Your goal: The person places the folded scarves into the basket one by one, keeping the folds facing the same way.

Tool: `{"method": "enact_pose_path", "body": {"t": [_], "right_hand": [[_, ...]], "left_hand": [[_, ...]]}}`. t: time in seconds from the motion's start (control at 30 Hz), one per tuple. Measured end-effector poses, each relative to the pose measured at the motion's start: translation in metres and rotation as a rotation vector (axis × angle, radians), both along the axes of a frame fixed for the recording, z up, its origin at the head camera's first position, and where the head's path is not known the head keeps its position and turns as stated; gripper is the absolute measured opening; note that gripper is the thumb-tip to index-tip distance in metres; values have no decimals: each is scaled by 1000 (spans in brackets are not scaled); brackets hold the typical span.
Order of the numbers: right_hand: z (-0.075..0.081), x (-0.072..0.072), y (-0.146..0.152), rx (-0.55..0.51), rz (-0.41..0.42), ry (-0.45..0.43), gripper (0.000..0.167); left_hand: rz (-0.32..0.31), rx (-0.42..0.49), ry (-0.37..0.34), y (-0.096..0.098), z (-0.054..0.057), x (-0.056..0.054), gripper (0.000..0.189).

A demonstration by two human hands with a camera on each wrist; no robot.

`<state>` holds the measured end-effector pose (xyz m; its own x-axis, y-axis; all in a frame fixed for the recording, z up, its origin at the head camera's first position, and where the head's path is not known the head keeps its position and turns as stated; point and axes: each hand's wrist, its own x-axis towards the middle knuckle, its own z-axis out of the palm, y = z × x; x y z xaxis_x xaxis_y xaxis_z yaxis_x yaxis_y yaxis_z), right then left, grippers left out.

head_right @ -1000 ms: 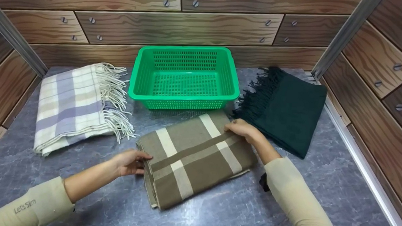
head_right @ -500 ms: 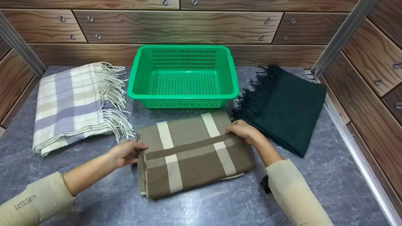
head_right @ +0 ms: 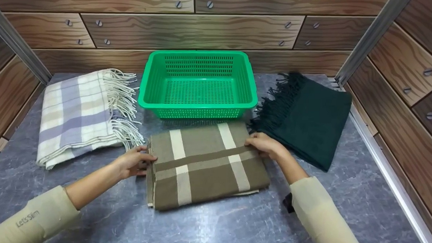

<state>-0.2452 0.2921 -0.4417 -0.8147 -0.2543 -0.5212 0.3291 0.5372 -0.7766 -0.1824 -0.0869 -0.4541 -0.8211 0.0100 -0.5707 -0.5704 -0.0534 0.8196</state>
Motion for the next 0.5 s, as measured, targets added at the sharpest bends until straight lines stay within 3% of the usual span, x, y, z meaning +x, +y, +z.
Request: {"method": "enact_pose_path", "body": {"t": [0.5], "right_hand": [[-1,4,-2,-25,-46,1,18]], "left_hand": [[8,-27,24,-1,-4,-6,45]]}}
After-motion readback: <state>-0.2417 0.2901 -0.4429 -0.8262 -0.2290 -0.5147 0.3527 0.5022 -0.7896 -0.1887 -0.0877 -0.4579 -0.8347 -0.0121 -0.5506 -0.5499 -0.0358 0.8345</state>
